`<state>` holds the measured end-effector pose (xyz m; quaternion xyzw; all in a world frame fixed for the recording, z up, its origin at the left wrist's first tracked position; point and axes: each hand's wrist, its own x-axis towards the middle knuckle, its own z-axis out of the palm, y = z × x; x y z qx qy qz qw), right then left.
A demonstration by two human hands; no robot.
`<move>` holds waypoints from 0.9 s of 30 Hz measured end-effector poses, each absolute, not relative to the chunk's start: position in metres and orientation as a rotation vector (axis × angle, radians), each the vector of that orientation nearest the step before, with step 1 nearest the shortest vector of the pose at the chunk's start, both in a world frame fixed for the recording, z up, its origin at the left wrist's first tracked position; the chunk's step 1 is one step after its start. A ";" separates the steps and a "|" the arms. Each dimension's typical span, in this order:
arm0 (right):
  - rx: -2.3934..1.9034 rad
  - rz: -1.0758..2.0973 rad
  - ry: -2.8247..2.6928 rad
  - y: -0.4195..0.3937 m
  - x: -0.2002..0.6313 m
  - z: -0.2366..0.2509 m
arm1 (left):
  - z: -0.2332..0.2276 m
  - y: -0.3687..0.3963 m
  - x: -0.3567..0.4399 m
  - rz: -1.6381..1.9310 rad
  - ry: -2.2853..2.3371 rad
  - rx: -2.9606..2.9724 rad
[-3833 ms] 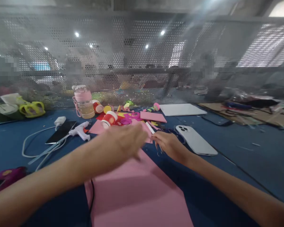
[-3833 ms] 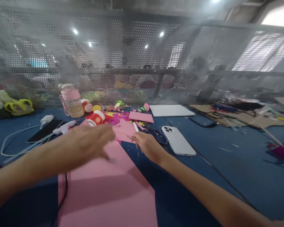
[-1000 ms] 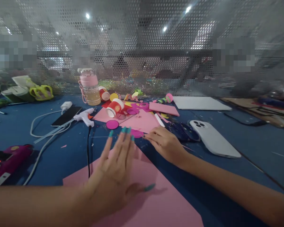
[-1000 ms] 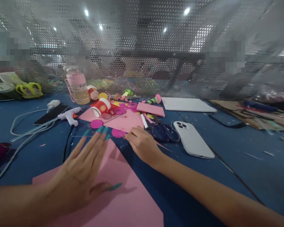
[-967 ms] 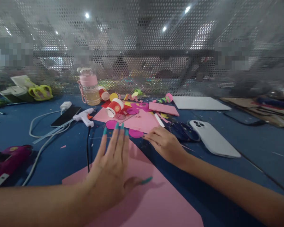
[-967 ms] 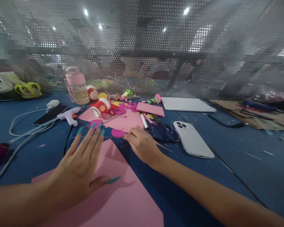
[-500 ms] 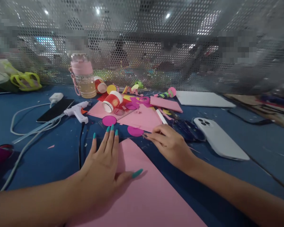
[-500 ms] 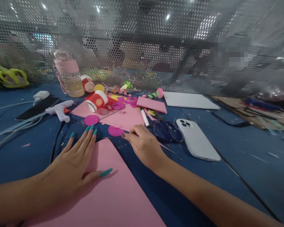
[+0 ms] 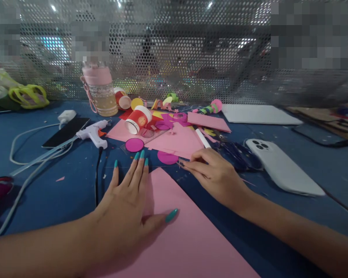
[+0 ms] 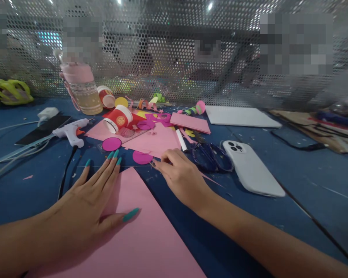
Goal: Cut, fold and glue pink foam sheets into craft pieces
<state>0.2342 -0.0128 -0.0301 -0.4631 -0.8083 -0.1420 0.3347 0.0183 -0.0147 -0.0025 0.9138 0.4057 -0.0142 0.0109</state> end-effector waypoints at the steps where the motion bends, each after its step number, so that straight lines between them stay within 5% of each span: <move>1: -1.211 -0.370 -2.115 -0.013 0.234 -0.030 | -0.003 -0.015 0.018 -0.035 1.247 2.862; 27: -1.285 -0.484 -2.206 -0.019 0.233 -0.027 | -0.008 -0.007 0.014 0.087 1.164 2.898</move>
